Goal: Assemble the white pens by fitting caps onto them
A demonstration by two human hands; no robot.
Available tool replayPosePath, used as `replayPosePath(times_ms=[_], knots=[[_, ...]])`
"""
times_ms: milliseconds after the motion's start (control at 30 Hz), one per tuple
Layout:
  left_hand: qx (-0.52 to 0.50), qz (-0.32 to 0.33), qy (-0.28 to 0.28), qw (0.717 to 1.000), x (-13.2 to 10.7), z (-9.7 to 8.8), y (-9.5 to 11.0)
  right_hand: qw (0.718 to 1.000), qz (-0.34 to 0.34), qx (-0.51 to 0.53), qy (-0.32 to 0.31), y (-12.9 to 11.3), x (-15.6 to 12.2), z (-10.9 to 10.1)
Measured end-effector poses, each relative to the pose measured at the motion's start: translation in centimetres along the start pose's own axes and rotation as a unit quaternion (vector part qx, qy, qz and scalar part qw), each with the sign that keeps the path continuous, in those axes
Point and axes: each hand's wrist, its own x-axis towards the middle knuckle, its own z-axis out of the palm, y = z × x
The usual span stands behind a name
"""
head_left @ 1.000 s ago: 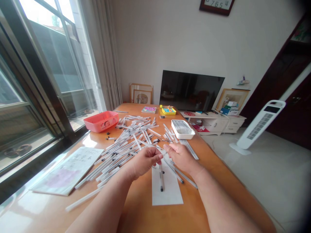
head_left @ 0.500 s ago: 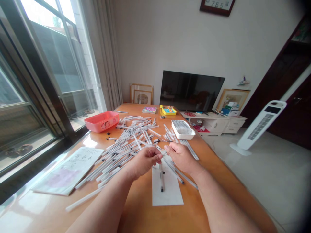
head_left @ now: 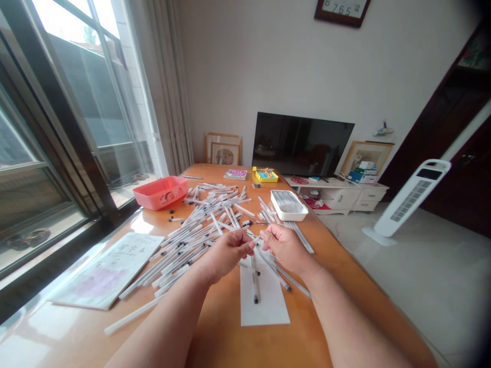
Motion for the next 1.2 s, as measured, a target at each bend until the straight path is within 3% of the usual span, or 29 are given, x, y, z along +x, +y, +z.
replayPosePath(times_ms=[200,433,600,767,867,1033,1200], knots=[[0.043,0.04,0.065,0.996,0.6,0.7,-0.5,0.999,0.013,-0.009,0.045,0.7,0.3,1.0],[0.03,-0.068,-0.019,0.997,-0.4,0.4,0.9,0.998,0.013,0.039,0.05,0.8,0.3,0.5],[0.051,-0.037,-0.033,0.997,-0.3,0.1,0.3,0.998,0.02,0.042,0.048,0.6,0.3,0.5],[0.124,0.01,0.028,0.992,0.5,0.3,-1.0,0.997,0.03,0.054,0.053,1.2,0.6,1.1],[0.143,0.036,0.049,0.988,0.5,0.5,-0.8,0.995,0.036,0.065,0.064,1.4,0.6,1.2],[0.086,-0.011,-0.001,0.996,-0.2,0.4,0.8,0.992,0.036,0.098,0.075,1.2,0.6,0.8],[0.064,-0.023,-0.023,0.997,-0.4,0.0,0.8,0.992,0.032,0.104,0.069,0.9,0.6,0.6]])
